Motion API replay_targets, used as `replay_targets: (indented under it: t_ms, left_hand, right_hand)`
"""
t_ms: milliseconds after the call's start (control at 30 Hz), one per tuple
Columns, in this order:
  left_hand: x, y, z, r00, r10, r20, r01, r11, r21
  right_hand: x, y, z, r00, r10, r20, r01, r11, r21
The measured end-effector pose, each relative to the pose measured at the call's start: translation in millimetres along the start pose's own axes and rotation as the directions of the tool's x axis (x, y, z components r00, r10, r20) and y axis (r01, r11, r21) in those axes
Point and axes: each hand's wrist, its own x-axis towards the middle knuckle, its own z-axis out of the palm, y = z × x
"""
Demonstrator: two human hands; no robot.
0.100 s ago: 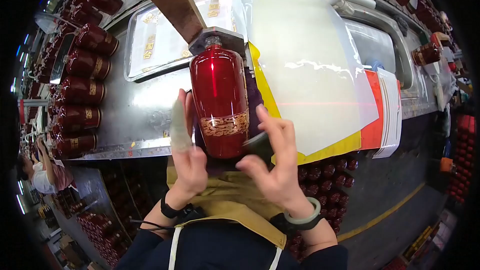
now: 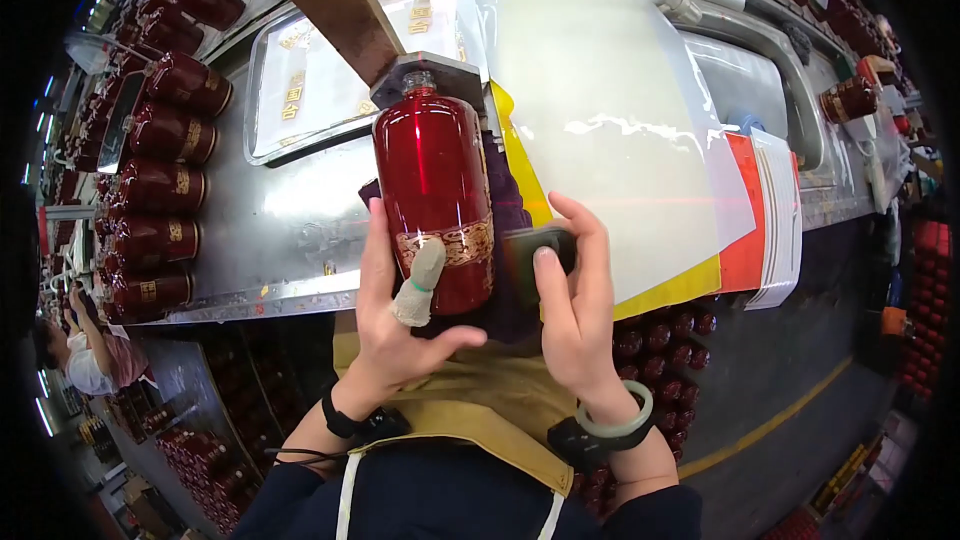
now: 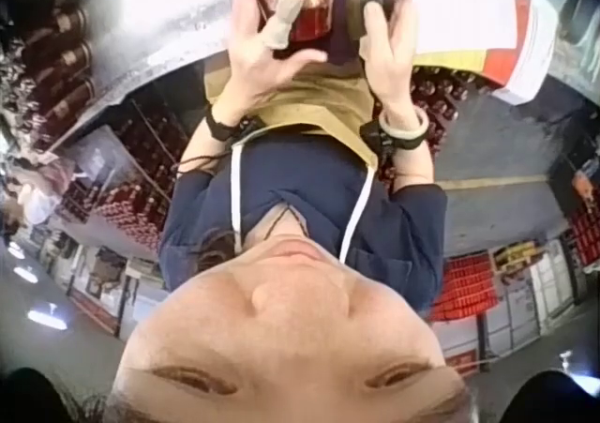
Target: Applying decorative labels and seals to red glass liquor bottles on a manufacturing line.
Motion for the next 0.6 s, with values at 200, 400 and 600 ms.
replay_targets:
  t_ms: [200, 400, 600]
  left_hand:
    - [-4.0, -3.5, 11.6, 0.990, -0.082, -0.117, 0.069, 0.991, -0.114]
    - [-3.0, -2.7, 9.6, 0.981, -0.168, -0.097, 0.145, 0.967, -0.210]
    - [3.2, 11.6, 2.3, 0.987, -0.120, -0.105, 0.112, 0.991, -0.080]
  right_hand:
    - [10.2, -0.8, 1.5, 0.999, 0.036, 0.040, -0.037, 0.999, 0.021]
    - [13.3, -8.9, 5.3, 0.999, -0.024, 0.036, 0.024, 1.000, -0.013]
    - [16.0, -15.8, 14.8, 0.988, -0.146, 0.052, 0.153, 0.967, -0.204]
